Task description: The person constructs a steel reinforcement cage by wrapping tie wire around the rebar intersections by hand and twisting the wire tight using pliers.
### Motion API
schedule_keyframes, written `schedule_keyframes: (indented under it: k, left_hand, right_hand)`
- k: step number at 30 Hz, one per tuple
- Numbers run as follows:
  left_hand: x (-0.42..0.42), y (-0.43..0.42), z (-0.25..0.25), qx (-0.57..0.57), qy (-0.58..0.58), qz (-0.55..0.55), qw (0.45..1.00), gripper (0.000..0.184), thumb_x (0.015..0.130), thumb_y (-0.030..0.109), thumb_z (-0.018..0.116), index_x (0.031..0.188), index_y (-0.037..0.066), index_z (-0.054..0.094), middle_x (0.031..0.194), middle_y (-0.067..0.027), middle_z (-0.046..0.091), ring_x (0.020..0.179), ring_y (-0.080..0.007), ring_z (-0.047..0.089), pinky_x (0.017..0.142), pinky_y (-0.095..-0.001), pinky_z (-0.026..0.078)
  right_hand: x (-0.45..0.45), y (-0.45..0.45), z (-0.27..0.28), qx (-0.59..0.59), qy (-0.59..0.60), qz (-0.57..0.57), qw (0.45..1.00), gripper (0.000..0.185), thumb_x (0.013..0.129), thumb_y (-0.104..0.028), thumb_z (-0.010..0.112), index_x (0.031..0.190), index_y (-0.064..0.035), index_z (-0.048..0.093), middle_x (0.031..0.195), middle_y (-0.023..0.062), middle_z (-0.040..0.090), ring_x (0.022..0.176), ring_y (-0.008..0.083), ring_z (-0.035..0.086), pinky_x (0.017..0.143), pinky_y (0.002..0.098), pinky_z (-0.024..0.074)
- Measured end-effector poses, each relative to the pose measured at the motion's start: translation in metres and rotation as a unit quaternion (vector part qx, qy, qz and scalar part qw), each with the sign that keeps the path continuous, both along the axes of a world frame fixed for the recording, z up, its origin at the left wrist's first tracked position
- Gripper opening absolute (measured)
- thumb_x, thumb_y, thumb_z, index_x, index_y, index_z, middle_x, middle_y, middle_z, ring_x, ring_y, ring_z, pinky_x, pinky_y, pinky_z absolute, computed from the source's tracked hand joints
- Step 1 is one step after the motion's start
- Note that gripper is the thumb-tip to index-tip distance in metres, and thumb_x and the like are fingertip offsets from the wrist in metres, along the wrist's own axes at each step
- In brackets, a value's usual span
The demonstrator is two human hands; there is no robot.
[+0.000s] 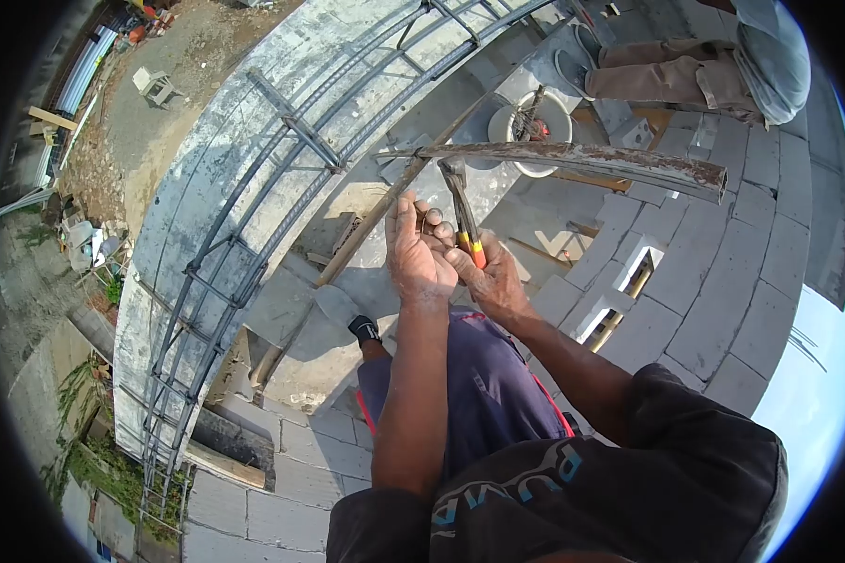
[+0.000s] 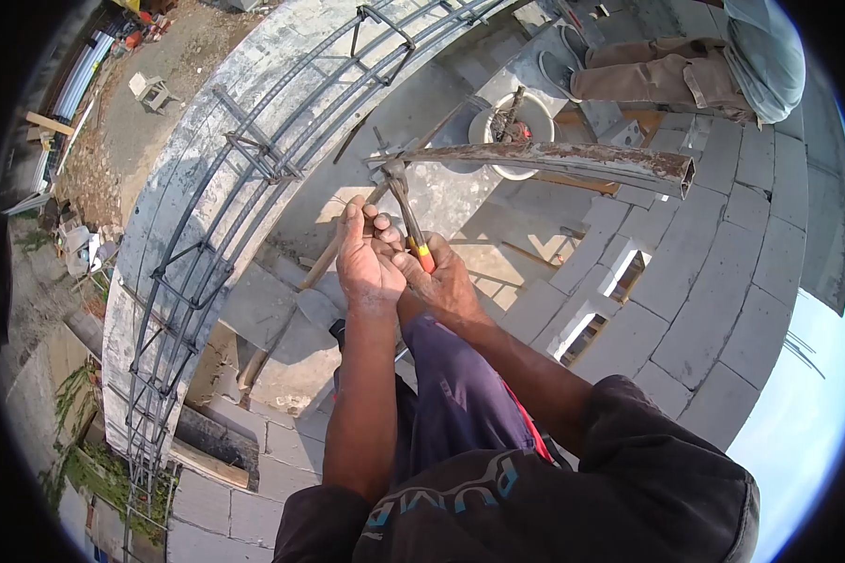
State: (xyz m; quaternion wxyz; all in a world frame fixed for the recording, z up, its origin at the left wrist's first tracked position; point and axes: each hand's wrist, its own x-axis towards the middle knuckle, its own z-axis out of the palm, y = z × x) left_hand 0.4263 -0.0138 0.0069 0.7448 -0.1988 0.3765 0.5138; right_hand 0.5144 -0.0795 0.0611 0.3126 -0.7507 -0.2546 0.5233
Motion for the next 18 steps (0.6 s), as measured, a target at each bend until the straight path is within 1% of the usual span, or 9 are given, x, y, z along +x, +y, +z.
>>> schedule_keyframes:
  k: [2,3,4,5,9,12,15,17,18]
  left_hand:
    - [-0.002,0.007,0.005,-0.021,0.019,0.001,1.0,0.028,0.1,0.029,0.068,0.12,0.01,0.061,0.095,0.0007,0.059,0.078,-0.0115,0.058,0.061,-0.026,0.05]
    - [-0.002,0.01,0.007,-0.028,0.026,0.001,0.999,0.029,0.1,0.03,0.068,0.12,0.01,0.061,0.095,0.001,0.059,0.077,-0.0114,0.058,0.062,-0.0258,0.05]
    - [-0.002,0.012,0.008,-0.035,0.032,0.0,0.999,0.029,0.1,0.03,0.068,0.12,0.01,0.061,0.095,0.0014,0.059,0.077,-0.0112,0.058,0.062,-0.0256,0.05]
    - [-0.003,0.014,0.009,-0.018,0.031,-0.008,0.999,0.032,0.101,0.029,0.066,0.126,0.01,0.059,0.095,-0.0001,0.06,0.078,-0.0127,0.058,0.066,-0.026,0.052]
    - [-0.007,0.022,0.017,0.035,0.151,-0.066,0.986,0.038,0.102,0.031,0.065,0.13,0.007,0.057,0.095,-0.0025,0.059,0.08,-0.0128,0.059,0.068,-0.0267,0.053]
    - [-0.014,0.024,0.011,0.043,0.265,-0.095,0.959,0.038,0.103,0.031,0.063,0.128,0.003,0.059,0.098,-0.0049,0.062,0.077,-0.013,0.06,0.067,-0.0263,0.054]
    - [-0.025,0.026,-0.007,0.075,0.351,-0.152,0.921,0.034,0.103,0.028,0.061,0.123,0.0,0.062,0.098,-0.0067,0.065,0.075,-0.013,0.061,0.065,-0.0258,0.054]
    - [-0.035,0.024,-0.007,0.096,0.372,-0.214,0.898,0.03,0.104,0.024,0.06,0.116,-0.002,0.064,0.097,-0.0086,0.067,0.076,-0.0131,0.062,0.063,-0.0251,0.054]
    - [-0.039,0.023,-0.006,0.07,0.322,-0.204,0.922,0.029,0.104,0.025,0.06,0.116,-0.001,0.064,0.095,-0.0081,0.067,0.075,-0.0128,0.061,0.064,-0.0252,0.054]
  right_hand:
    - [-0.003,0.013,0.014,-0.056,-0.014,0.008,0.998,0.028,0.097,-0.026,0.07,0.107,-0.0017,0.061,0.084,0.0033,0.061,0.078,0.0121,0.058,0.07,0.032,0.0504]
    - [-0.006,0.018,0.017,-0.036,0.017,-0.011,0.999,0.025,0.097,-0.023,0.07,0.105,-0.0021,0.059,0.08,0.0029,0.059,0.072,0.0106,0.056,0.065,0.0301,0.0479]
    - [-0.006,0.023,0.023,-0.057,0.033,-0.012,0.998,0.025,0.096,-0.022,0.07,0.105,-0.002,0.058,0.079,0.0027,0.059,0.07,0.01,0.054,0.063,0.0293,0.0465]
    - [-0.004,0.029,0.031,-0.078,0.048,-0.012,0.996,0.025,0.096,-0.022,0.07,0.106,-0.0018,0.058,0.077,0.0025,0.058,0.068,0.0094,0.053,0.061,0.0284,0.0452]
    - [-0.006,0.027,0.028,-0.082,0.119,-0.07,0.987,0.023,0.096,-0.021,0.069,0.104,-0.0019,0.06,0.073,0.0011,0.057,0.062,0.007,0.049,0.056,0.0257,0.0398]
    - [-0.002,0.022,0.024,-0.074,0.011,0.015,0.997,0.02,0.099,-0.023,0.065,0.103,-0.0043,0.06,0.072,0.0034,0.06,0.056,0.0091,0.055,0.047,0.0265,0.0462]
    - [-0.004,0.015,0.029,-0.064,-0.117,0.069,0.989,0.018,0.095,-0.019,0.069,0.102,-0.0033,0.064,0.075,0.006,0.062,0.07,0.0146,0.058,0.067,0.0332,0.049]
    - [-0.003,0.012,0.037,-0.043,-0.146,0.088,0.984,0.018,0.094,-0.019,0.069,0.104,-0.0038,0.064,0.078,0.0076,0.063,0.075,0.0166,0.061,0.072,0.0354,0.0503]
    - [-0.002,0.012,0.04,-0.031,-0.161,0.097,0.982,0.018,0.094,-0.018,0.069,0.104,-0.004,0.064,0.079,0.0083,0.064,0.077,0.0176,0.062,0.074,0.0364,0.0509]
